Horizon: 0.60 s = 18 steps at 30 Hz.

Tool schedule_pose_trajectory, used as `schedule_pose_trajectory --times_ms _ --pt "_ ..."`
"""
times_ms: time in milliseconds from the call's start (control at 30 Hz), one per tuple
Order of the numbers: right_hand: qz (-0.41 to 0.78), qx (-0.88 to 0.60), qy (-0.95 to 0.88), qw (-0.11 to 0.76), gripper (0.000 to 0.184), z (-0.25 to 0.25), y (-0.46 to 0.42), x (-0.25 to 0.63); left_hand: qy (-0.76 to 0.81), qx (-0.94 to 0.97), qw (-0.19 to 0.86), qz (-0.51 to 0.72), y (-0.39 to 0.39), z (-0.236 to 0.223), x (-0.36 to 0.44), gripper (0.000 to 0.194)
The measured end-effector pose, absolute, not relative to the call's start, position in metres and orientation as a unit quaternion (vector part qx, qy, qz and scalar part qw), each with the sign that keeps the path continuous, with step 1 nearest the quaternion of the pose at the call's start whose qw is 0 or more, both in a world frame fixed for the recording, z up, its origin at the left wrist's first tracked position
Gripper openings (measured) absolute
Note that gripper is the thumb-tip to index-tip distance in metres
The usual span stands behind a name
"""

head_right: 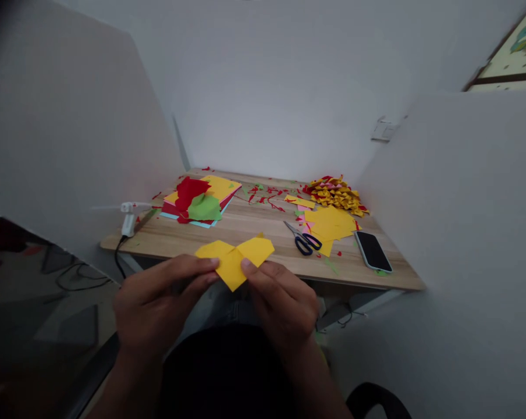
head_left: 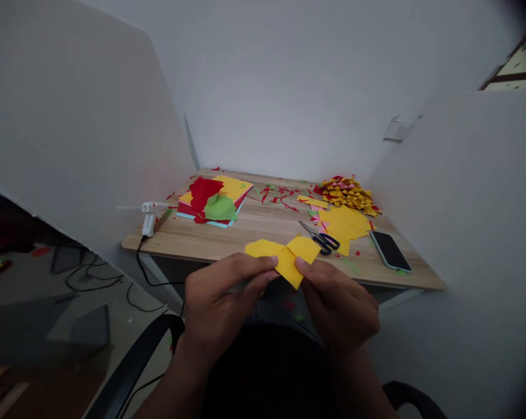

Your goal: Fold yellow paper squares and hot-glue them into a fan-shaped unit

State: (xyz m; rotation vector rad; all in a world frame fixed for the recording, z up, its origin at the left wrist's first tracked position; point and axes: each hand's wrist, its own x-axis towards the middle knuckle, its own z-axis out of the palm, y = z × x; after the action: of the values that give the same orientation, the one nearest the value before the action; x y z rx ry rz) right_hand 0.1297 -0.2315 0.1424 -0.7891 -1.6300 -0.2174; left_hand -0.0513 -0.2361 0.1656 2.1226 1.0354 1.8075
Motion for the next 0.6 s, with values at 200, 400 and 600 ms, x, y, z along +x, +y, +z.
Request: schedule_pose_trajectory --times_ms 200,400,600 --pt "0.059 -0.322 -0.683 0.654 0.036 0.139 -0.222 0.129 0.315 0.709 0.109 0.622 -0.227 0.162 -0.047 0.023" --pt "0.076 -0.303 -0.677 0.667 0.027 0.138 -0.219 0.128 0.309 0.722 0.121 0.608 -0.22 0.164 -0.045 0.01" --pt "0.078 -0.34 -0.669 0.657 0.013 0.138 -0.224 0.125 0.309 0.699 0.173 0.621 -0.222 0.159 -0.04 0.013"
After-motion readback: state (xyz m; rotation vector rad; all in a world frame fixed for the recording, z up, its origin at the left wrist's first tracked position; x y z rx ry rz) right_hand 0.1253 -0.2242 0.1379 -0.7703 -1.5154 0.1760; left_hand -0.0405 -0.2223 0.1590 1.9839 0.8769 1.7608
